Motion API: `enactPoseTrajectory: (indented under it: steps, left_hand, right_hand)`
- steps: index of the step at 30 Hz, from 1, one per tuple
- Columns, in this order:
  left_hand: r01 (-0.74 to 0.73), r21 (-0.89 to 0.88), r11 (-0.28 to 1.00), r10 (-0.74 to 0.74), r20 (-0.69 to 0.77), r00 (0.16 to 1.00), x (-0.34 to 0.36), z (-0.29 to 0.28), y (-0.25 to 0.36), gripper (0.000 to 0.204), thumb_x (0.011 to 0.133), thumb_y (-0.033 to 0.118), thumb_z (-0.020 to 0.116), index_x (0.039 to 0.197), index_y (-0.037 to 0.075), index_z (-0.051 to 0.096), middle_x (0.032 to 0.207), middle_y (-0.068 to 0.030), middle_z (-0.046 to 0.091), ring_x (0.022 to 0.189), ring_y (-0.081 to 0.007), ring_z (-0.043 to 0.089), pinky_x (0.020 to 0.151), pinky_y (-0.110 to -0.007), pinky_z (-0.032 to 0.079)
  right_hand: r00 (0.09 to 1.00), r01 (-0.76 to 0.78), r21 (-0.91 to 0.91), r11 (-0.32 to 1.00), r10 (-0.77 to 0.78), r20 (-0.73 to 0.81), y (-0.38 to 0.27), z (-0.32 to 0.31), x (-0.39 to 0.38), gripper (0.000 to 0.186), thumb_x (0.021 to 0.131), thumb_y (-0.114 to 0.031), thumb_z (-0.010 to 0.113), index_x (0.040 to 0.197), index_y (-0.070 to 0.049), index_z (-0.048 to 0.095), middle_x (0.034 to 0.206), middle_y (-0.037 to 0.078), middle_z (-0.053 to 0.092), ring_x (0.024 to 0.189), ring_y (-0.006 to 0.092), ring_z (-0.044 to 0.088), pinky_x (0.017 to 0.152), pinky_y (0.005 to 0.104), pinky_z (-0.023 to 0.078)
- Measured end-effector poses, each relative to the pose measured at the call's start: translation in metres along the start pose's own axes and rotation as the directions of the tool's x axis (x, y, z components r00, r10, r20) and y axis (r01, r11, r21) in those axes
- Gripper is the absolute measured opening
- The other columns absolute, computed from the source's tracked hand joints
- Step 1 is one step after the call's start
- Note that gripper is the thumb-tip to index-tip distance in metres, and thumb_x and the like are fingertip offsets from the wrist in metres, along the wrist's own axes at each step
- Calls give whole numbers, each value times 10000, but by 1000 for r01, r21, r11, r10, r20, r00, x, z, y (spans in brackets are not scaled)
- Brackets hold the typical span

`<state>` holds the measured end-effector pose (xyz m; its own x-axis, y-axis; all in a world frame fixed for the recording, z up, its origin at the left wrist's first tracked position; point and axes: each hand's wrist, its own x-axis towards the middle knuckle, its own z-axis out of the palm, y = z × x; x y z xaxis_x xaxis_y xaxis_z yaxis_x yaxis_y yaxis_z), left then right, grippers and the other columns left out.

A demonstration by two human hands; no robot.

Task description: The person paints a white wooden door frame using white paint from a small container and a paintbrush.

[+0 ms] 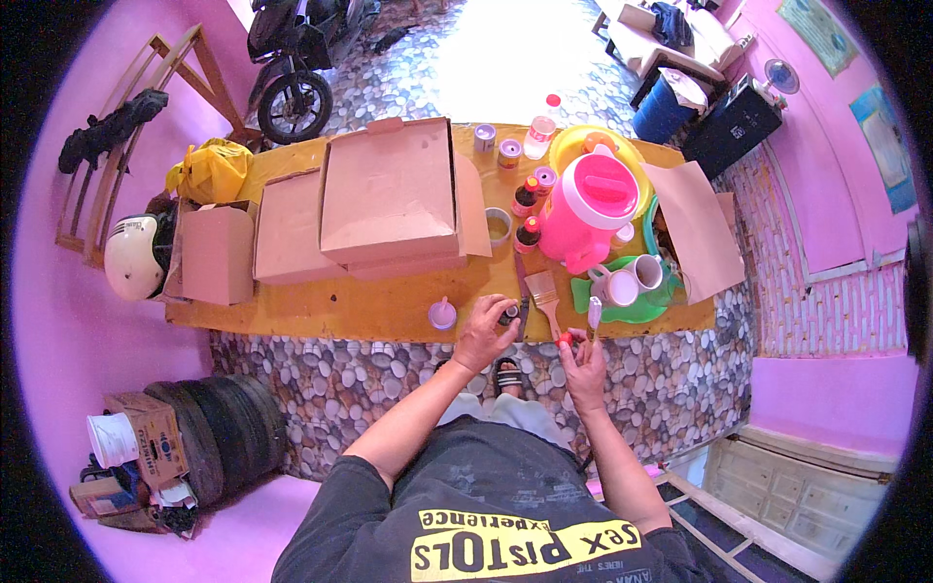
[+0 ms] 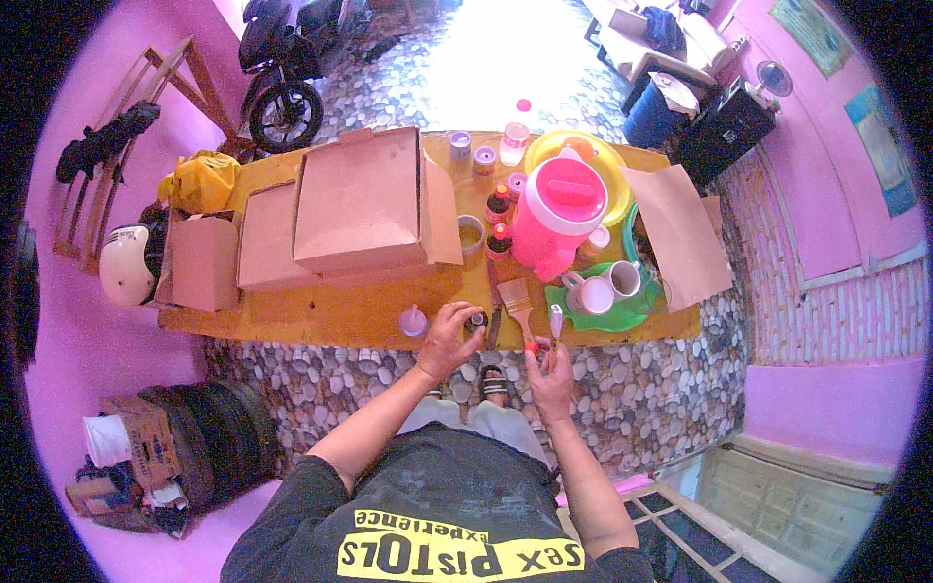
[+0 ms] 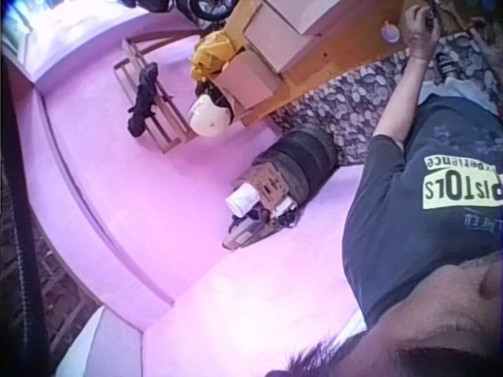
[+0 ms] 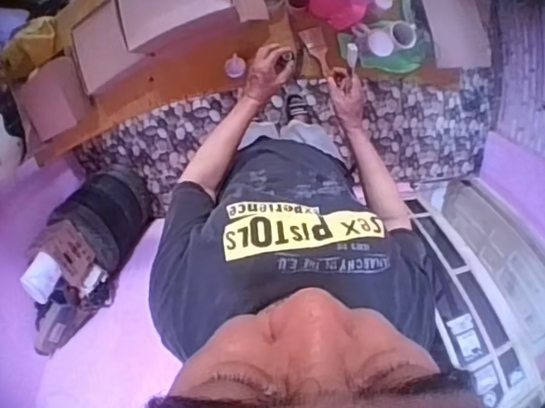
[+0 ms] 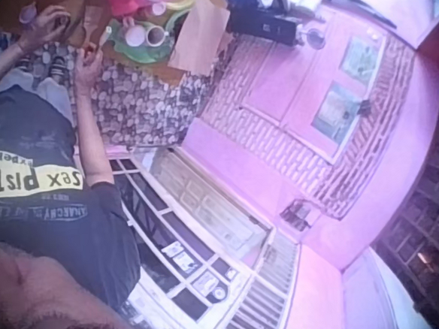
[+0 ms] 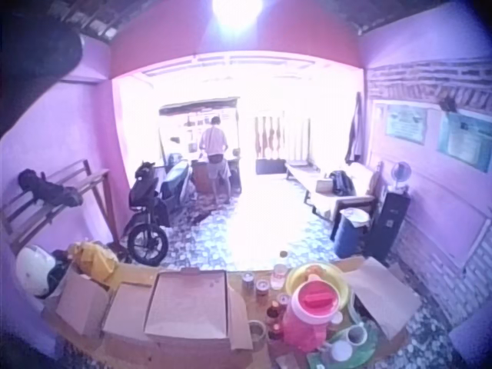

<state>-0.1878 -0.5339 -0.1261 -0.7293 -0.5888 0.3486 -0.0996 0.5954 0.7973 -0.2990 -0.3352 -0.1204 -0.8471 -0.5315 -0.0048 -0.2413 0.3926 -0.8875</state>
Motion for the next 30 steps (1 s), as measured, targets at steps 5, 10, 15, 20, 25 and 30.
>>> enactPoseTrajectory:
  steps: [5,10,15,20,25,30]
  left_hand:
    - [10,17,1000,-9,-85,996,4,9,0,291,926,234,687,1127,23,678,1067,-170,621,1018,-350,614,885,-424,508]
    - [320,79,944,-319,-19,948,0,23,-4,397,996,415,592,1128,67,729,931,-184,609,912,-365,621,803,-458,504]
    - [484,-83,871,-484,28,875,-1,29,-12,400,1003,427,570,1111,84,746,1034,-201,720,986,-378,682,849,-443,532]
    - [560,-153,814,-554,85,828,5,26,-2,401,997,407,597,1116,51,738,965,-172,750,903,-316,733,784,-399,558]
    - [738,-175,652,-699,239,674,20,9,28,383,985,381,634,1104,28,723,893,-159,751,839,-274,735,752,-375,561]
    - [679,-199,707,-657,170,734,6,26,-2,381,994,386,614,1103,36,716,898,-166,741,850,-297,727,764,-394,557]
  right_hand:
    - [999,-27,42,999,28,-26,-6,0,3,320,893,-196,763,1162,-60,656,762,-17,467,701,115,448,642,279,414]
    - [998,20,16,1000,-19,-60,-2,3,4,282,884,-188,766,1119,-58,679,741,-6,478,668,117,454,629,286,434]
    - [999,-53,32,998,54,-10,-22,-3,9,310,896,-173,759,1158,-42,659,774,-31,494,681,99,434,643,269,410]
    - [999,2,-36,999,-4,-39,-21,-3,9,307,900,-205,746,1152,-51,661,720,-9,410,647,140,423,612,315,401]
    - [1000,-10,-34,999,9,-21,-23,-4,10,304,901,-204,746,1148,-52,657,736,-4,424,657,147,439,619,318,408]
    - [1000,-26,-11,1000,26,-10,-30,4,8,295,905,-214,741,1143,-62,655,759,10,474,686,153,472,652,322,433]
